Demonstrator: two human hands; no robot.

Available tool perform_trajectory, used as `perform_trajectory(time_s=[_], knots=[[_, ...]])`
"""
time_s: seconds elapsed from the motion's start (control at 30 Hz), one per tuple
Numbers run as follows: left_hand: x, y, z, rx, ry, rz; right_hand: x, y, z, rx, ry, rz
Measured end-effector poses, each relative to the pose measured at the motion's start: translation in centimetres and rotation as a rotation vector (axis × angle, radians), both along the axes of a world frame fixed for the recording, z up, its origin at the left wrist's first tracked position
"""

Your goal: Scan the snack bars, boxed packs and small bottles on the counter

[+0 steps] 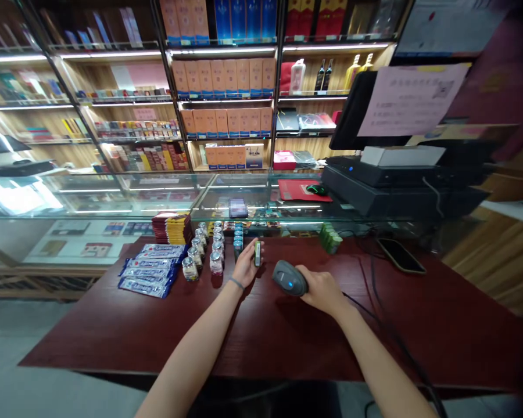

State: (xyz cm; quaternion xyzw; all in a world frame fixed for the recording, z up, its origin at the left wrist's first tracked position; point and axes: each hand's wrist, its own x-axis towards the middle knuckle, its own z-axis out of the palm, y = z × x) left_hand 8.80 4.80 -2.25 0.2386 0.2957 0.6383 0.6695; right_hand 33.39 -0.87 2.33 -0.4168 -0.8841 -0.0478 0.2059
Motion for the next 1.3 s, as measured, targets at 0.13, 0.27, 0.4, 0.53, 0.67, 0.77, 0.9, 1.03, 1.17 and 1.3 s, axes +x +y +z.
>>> perform_trajectory(time_s=[0.13, 0.27, 0.4, 0.53, 0.67, 0.77, 0.9, 1.03, 1.17, 1.3], knots=[[0.0, 0.3, -0.5, 0.010, -0.009, -0.005, -0.4, -0.1, 0.0, -0.017, -0.047, 0.022], [0.0, 0.8, -1.1, 0.010, 0.009, -0.002, -0.3, 0.0, -0.1, -0.027, -0.054, 0.019], [0.0, 0.5, -0.7, 0.017, 0.010, -0.001, -0.2, 0.1, -0.1, -0.015, -0.014, 0.031], [0.4, -0.1, -0.1, 0.023, 0.039, 0.021, 0.2, 0.3, -0.2, 0.031, 0.037, 0.000], [1.3, -0.2, -0.4, 0.096, 0.222, 0.120, 1.1, 0.6, -0.3, 0.091, 0.136, -0.052], [1.9, 0.5, -1.0, 0.137, 0.424, 0.265, 1.5, 0.7, -0.2, 0.124, 0.208, -0.105], [2.7, 2.2, -1.2, 0.199, 0.664, 0.420, 1.7, 0.8, 0.0, 0.164, 0.238, -0.134], [3.7, 4.3, -0.6, 0.244, 0.774, 0.536, 2.0, 0.9, 0.1, 0.184, 0.248, -0.133], [4.6, 6.0, -0.1, 0.129, 0.954, 0.707, 2.4, 1.1, 0.0, 0.207, 0.287, -0.125], [5.4, 7.4, 0.1, -0.018, 1.081, 0.798, 2.9, 1.2, 0.0, 0.240, 0.336, -0.131]])
